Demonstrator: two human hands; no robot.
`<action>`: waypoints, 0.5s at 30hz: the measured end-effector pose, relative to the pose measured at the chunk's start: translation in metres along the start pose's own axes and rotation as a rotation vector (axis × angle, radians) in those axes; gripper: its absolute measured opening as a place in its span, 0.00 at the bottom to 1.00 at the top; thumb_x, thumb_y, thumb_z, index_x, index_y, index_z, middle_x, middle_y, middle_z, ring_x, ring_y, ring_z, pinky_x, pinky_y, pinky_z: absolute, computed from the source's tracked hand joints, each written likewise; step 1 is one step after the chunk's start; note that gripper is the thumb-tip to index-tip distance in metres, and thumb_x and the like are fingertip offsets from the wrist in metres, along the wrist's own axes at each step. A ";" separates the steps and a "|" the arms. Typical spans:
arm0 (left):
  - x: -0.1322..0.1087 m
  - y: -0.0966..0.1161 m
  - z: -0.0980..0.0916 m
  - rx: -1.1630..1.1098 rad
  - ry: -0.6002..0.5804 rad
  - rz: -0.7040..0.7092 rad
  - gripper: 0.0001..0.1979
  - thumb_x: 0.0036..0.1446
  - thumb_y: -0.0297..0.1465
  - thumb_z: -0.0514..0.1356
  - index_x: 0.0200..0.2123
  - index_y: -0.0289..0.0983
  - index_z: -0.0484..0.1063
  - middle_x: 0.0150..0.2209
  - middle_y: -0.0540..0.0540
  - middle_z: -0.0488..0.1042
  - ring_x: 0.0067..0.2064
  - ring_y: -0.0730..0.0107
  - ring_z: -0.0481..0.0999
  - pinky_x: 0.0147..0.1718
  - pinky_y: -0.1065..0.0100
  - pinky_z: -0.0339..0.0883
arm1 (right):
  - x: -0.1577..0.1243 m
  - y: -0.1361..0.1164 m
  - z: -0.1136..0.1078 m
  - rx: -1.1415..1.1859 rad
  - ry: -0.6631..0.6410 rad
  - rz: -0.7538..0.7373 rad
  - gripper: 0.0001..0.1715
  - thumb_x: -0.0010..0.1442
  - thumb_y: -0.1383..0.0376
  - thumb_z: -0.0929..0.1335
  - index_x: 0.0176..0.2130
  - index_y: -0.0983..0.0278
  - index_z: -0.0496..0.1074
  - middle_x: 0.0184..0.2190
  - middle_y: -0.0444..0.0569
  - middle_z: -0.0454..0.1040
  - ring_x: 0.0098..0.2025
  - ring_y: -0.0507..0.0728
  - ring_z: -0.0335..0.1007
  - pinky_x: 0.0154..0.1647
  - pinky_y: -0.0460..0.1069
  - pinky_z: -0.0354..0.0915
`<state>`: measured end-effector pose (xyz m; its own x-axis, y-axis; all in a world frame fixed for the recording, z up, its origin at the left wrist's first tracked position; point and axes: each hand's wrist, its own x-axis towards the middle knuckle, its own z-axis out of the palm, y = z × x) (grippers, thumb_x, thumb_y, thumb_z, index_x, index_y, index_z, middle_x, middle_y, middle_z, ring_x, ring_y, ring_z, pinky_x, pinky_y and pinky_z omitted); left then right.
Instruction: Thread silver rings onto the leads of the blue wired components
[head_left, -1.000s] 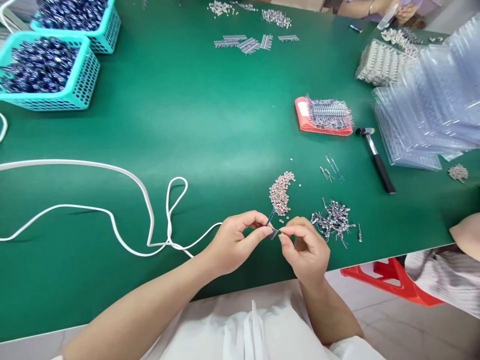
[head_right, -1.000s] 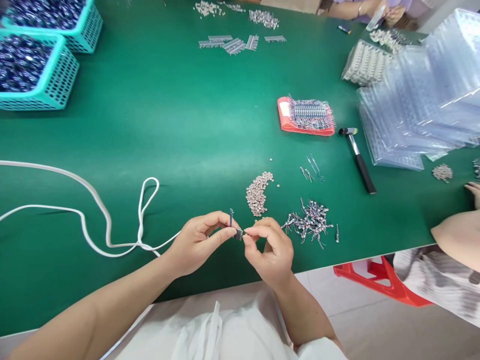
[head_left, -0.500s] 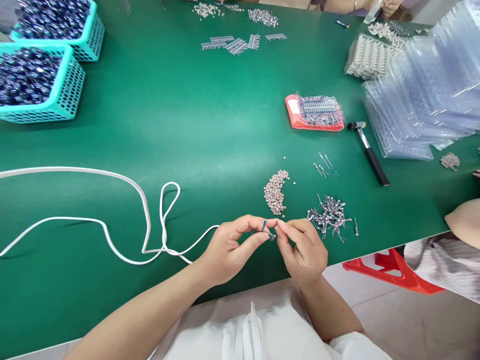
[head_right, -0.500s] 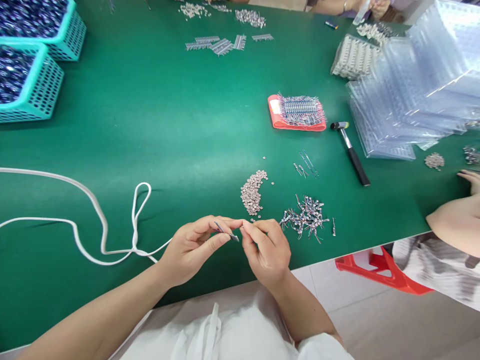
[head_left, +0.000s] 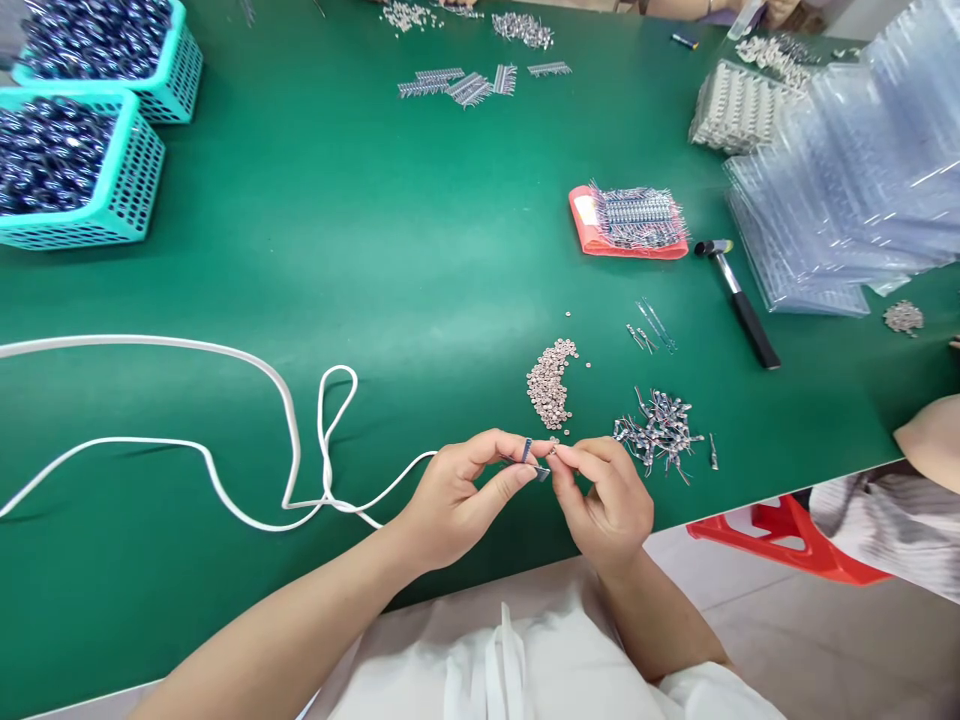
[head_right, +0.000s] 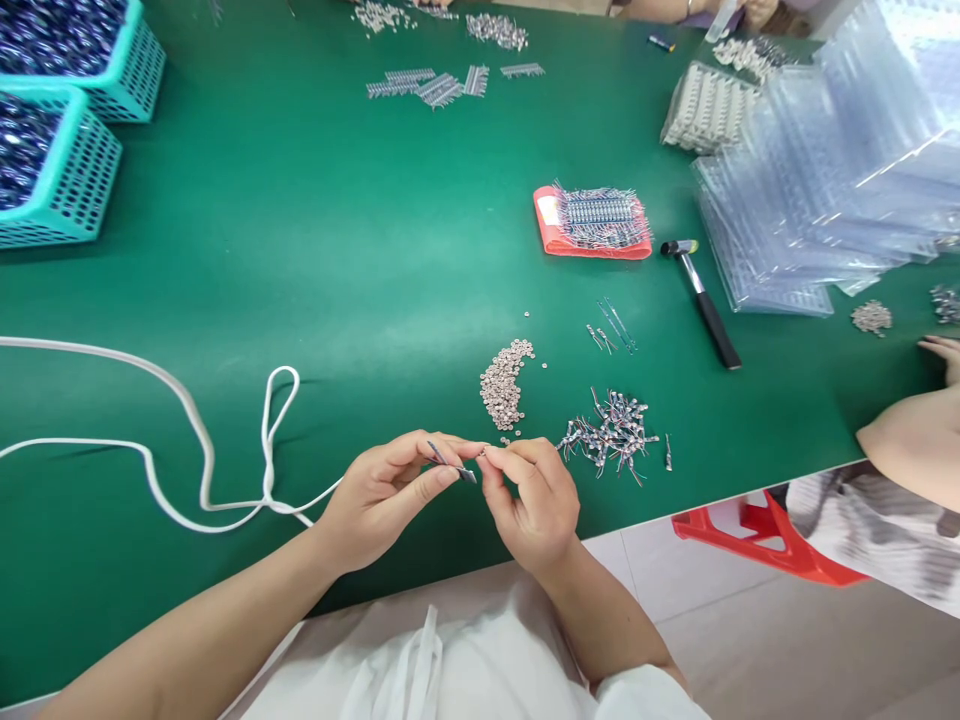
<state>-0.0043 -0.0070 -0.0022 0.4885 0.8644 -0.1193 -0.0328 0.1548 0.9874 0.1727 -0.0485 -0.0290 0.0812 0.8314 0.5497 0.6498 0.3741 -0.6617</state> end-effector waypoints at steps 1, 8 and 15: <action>0.000 0.000 0.000 0.002 0.003 -0.001 0.05 0.65 0.31 0.59 0.37 0.36 0.72 0.45 0.39 0.81 0.50 0.60 0.80 0.51 0.60 0.73 | 0.000 0.000 0.000 -0.005 0.000 -0.008 0.21 0.59 0.75 0.70 0.49 0.55 0.74 0.35 0.48 0.76 0.34 0.54 0.74 0.31 0.50 0.73; 0.002 0.001 0.001 -0.100 0.027 -0.081 0.07 0.63 0.34 0.61 0.36 0.35 0.72 0.41 0.41 0.81 0.47 0.60 0.81 0.48 0.61 0.74 | 0.001 0.000 0.001 0.066 -0.004 0.024 0.19 0.58 0.75 0.70 0.46 0.56 0.75 0.34 0.47 0.76 0.33 0.54 0.74 0.31 0.50 0.72; 0.003 0.003 0.001 -0.124 0.057 -0.127 0.08 0.62 0.34 0.62 0.35 0.36 0.71 0.39 0.42 0.82 0.42 0.64 0.81 0.46 0.62 0.74 | 0.004 0.001 -0.005 0.385 -0.104 0.230 0.12 0.59 0.73 0.69 0.41 0.58 0.77 0.32 0.46 0.74 0.32 0.54 0.72 0.29 0.49 0.69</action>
<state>-0.0022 -0.0039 0.0005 0.4456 0.8593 -0.2513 -0.0834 0.3193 0.9440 0.1775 -0.0471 -0.0246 0.1012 0.9404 0.3247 0.2940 0.2835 -0.9128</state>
